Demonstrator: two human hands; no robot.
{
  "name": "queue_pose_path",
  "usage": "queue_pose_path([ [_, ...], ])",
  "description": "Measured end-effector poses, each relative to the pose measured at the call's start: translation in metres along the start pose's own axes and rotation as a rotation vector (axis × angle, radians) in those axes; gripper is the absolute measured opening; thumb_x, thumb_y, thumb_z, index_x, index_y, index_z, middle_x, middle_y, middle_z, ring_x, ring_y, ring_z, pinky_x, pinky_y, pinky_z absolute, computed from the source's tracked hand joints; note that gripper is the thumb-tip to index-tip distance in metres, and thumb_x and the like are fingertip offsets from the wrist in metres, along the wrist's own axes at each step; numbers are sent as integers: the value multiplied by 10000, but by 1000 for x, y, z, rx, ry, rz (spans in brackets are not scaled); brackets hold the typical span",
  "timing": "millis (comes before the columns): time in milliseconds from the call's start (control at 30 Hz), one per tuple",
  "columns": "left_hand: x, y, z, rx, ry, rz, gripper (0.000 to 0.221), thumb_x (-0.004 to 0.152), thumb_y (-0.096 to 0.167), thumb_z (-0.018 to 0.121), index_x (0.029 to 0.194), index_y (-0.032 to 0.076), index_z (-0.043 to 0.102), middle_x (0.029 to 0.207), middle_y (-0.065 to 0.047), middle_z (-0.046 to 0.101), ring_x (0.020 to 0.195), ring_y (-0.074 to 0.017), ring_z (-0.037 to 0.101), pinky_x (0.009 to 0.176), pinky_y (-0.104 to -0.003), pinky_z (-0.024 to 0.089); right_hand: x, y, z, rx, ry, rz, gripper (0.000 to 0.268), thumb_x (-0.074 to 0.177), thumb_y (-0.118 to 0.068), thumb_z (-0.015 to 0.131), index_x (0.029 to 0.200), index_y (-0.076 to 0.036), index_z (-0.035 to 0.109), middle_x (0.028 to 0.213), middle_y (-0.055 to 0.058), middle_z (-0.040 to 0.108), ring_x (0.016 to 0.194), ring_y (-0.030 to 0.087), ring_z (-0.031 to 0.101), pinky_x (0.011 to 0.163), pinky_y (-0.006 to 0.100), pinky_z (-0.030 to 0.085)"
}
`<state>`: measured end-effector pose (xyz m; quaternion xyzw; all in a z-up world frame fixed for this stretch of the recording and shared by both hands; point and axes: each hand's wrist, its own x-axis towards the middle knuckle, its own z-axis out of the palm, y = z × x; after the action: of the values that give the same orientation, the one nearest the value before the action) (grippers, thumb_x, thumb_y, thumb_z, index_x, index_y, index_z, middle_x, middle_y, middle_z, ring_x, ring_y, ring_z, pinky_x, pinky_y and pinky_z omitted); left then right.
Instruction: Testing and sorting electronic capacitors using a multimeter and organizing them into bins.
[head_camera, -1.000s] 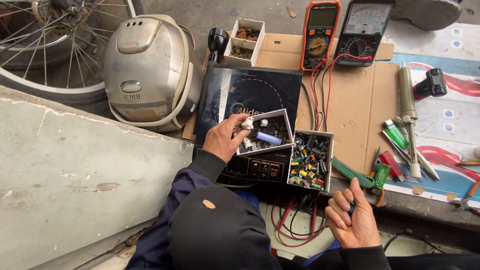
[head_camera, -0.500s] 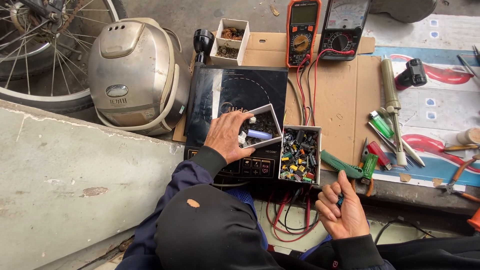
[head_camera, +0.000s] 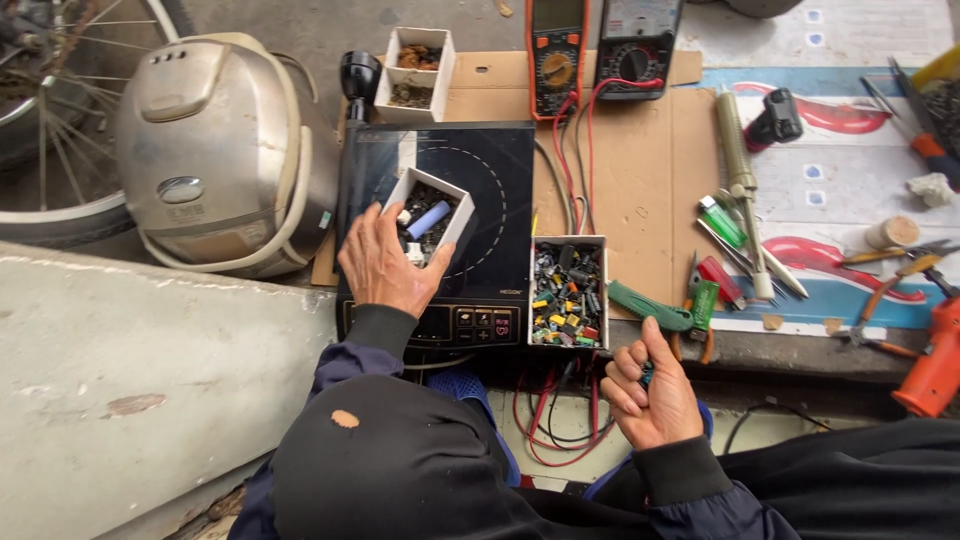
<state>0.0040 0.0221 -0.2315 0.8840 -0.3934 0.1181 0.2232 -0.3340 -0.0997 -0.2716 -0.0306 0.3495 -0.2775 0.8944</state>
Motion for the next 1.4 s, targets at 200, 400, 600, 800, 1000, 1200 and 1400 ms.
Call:
queue_pose_path([
  [200,-3,59,-11,-242,-45,555,161,969,169,799,1126,143,774,1115,12,765,1009,-178,685,936,-352,488,0,1,4,-41,107,-36,488,1154,-450,657,787,-164,509,654,-12,460,396,51,263,327,226,188],
  [400,-2,84,49,-262,-236,732,249,935,177,811,1174,132,759,1179,-18,705,1036,-189,636,892,-352,480,0,0,3,-43,153,-38,416,1152,-427,656,872,-143,536,662,-19,465,403,44,265,327,221,192],
  [600,4,98,89,-126,-306,791,171,884,167,824,1032,148,741,1061,-24,658,1055,-212,604,907,-372,458,-2,-7,1,-24,165,-49,416,1159,-427,644,881,-135,541,647,-20,450,398,41,259,319,221,180],
  [800,4,99,91,-217,-304,738,132,918,172,809,957,158,683,1012,-6,661,995,-212,615,886,-363,474,-3,-8,-3,0,144,-81,400,1160,-421,641,905,-121,567,680,0,482,415,48,278,332,221,200],
  [1000,26,88,87,-272,-325,722,349,900,393,874,1159,238,697,1085,-11,711,1105,-241,694,920,-401,573,-4,-29,29,101,242,-137,281,1119,-324,693,1120,-43,668,1152,198,695,994,250,663,834,301,529],
  [1200,131,91,21,-462,-313,586,433,1021,356,869,1416,230,745,1110,-55,756,909,-281,763,812,-374,599,-3,-41,61,303,189,-163,364,1129,-298,619,1279,24,698,1413,284,710,1335,379,700,1197,469,580],
  [1400,204,150,10,-603,-412,534,271,1034,153,803,1265,13,789,965,-68,789,779,-150,698,669,-291,555,20,-45,79,431,84,-165,299,1142,-214,541,1286,37,615,1421,226,662,1342,342,643,1156,431,562],
])
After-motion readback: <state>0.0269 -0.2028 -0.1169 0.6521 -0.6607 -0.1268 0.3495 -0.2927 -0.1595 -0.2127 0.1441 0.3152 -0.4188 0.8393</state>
